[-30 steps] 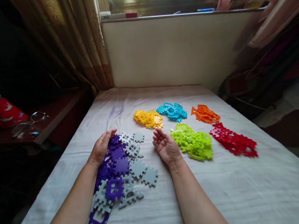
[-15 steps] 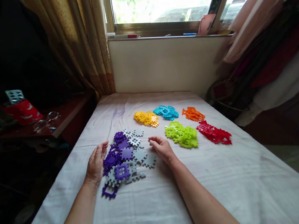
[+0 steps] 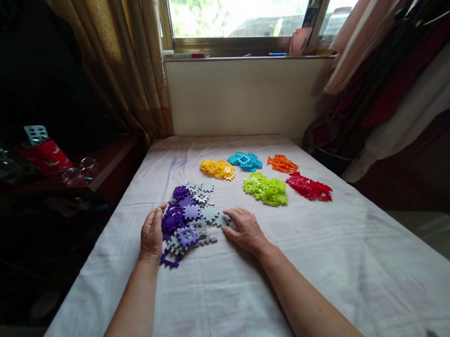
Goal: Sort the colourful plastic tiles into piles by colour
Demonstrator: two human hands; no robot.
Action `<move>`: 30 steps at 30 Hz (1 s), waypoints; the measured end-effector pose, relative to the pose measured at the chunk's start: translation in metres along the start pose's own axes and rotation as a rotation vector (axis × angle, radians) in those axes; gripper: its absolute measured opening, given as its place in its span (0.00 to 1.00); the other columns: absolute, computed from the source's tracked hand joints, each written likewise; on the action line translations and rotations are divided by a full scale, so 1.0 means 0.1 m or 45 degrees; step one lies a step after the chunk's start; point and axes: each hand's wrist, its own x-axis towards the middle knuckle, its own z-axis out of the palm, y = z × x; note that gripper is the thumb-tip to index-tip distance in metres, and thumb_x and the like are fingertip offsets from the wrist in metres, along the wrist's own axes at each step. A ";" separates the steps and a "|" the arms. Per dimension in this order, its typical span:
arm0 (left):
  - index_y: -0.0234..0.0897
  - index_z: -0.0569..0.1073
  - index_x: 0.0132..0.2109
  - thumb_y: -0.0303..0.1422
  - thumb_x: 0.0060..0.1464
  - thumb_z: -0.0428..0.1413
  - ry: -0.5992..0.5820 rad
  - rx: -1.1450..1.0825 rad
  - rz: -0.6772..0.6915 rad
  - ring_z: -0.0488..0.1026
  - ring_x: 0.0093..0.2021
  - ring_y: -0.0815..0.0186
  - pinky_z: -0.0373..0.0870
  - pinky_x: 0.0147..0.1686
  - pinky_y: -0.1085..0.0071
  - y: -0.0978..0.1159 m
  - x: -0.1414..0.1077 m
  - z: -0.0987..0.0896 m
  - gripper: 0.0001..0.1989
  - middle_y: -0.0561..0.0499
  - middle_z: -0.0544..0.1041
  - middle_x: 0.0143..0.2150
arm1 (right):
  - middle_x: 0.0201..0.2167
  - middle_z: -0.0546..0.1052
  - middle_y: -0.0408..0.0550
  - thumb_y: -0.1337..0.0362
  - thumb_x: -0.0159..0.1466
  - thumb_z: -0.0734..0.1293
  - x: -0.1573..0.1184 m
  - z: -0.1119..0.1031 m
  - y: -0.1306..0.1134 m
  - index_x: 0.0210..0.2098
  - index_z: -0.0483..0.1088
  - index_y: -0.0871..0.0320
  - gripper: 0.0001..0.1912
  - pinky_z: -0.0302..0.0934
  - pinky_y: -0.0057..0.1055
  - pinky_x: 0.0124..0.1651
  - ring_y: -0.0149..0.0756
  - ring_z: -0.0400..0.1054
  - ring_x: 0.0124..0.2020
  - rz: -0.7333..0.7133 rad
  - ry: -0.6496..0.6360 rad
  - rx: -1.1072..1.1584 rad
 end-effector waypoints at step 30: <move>0.49 0.78 0.51 0.55 0.34 0.66 -0.800 1.111 0.328 0.45 0.72 0.40 0.38 0.68 0.43 0.22 -0.14 -0.14 0.35 0.43 0.59 0.70 | 0.49 0.77 0.52 0.64 0.62 0.64 -0.46 -0.19 -0.01 0.43 0.77 0.55 0.12 0.55 0.43 0.58 0.45 0.65 0.53 0.090 0.297 -0.149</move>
